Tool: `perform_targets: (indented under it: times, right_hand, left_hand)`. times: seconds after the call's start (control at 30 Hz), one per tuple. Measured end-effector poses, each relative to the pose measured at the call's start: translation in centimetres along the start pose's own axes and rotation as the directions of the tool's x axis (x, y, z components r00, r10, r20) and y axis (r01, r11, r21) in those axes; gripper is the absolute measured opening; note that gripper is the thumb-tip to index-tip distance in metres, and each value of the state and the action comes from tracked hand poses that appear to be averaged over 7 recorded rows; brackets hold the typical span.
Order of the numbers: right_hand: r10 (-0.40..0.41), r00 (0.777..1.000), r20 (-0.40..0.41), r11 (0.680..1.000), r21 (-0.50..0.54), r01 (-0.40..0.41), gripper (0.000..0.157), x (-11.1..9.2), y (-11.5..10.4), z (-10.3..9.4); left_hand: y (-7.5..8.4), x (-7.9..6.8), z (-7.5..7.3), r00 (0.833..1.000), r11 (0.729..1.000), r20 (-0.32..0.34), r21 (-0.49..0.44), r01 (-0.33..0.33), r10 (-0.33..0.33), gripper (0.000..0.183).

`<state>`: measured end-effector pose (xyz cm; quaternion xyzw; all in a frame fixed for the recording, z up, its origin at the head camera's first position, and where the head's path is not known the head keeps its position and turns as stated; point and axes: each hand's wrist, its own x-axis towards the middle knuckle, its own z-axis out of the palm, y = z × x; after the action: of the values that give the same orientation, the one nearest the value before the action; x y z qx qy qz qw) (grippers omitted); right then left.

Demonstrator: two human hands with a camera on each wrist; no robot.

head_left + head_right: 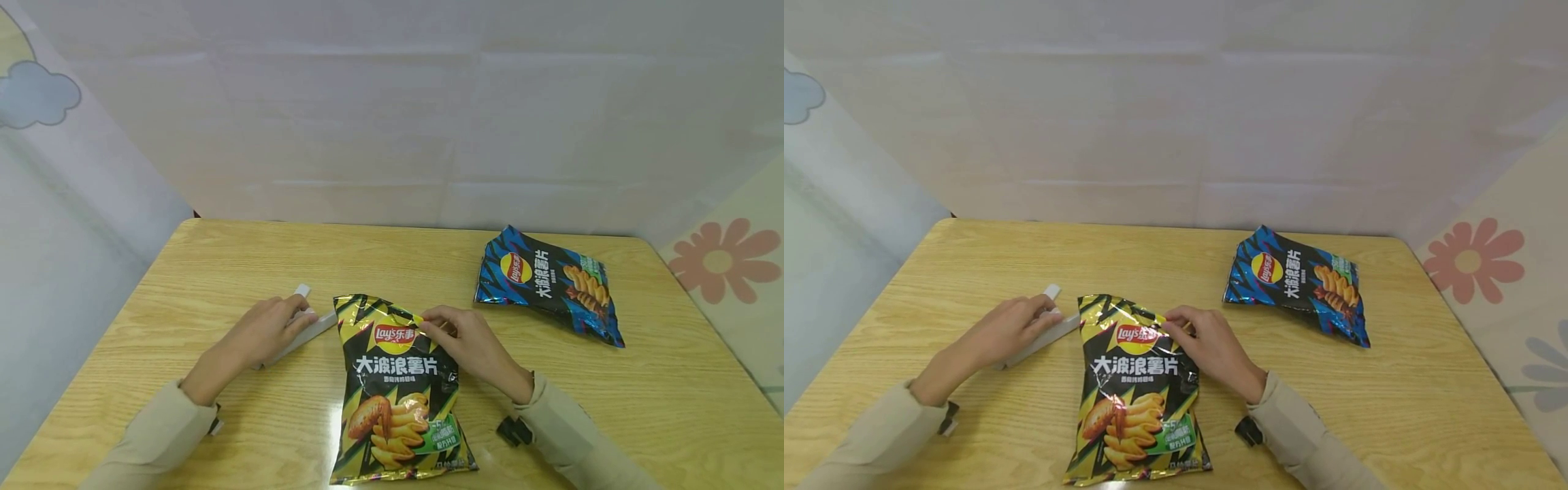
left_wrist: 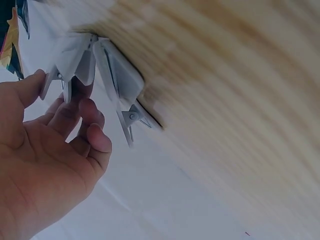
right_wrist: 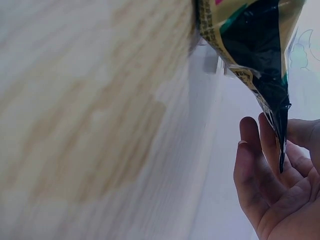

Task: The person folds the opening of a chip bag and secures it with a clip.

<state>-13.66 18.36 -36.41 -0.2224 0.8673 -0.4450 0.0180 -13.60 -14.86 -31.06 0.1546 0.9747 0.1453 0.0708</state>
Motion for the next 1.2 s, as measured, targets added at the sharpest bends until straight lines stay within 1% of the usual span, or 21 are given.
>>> perform_targets:
  times: [0.43, 0.53, 0.67, 0.77, 1.0, 1.2]
  right_hand:
    - [-0.005, 1.0, -0.001, 1.0, 0.007, 0.005, 0.021, 0.0, -0.1, -0.1]
    - [-0.01, 1.0, -0.002, 1.0, 0.007, 0.01, 0.021, 0.0, -0.1, -0.1]
    - [-0.01, 1.0, 0.003, 1.0, 0.005, 0.01, 0.021, 0.1, 0.0, -0.1]
    - [-0.007, 1.0, 0.007, 1.0, 0.008, 0.007, 0.02, 0.1, 0.0, -0.1]
    - [-0.015, 1.0, 0.016, 1.0, 0.022, 0.014, 0.02, 0.2, 0.1, -0.2]
    - [-0.014, 1.0, 0.02, 0.999, 0.03, 0.013, 0.02, 0.2, 0.2, -0.2]
  left_hand:
    - [0.6, 0.4, -0.2, 0.996, 1.0, -0.088, 0.008, -0.007, 0.008, 0.029]
    - [0.8, 0.5, -0.3, 0.995, 1.0, -0.103, 0.014, 0.004, -0.002, 0.033]
    - [1.0, 0.6, -0.4, 0.992, 0.999, -0.121, 0.02, 0.035, -0.032, 0.035]
    - [1.1, 0.9, -0.5, 0.99, 0.999, -0.131, 0.014, 0.048, -0.045, 0.033]
    - [1.3, 1.4, -0.6, 0.99, 0.998, -0.129, -0.012, 0.06, -0.061, 0.032]
    - [1.5, 1.9, -0.7, 0.988, 0.999, -0.144, -0.027, 0.044, -0.048, 0.03]
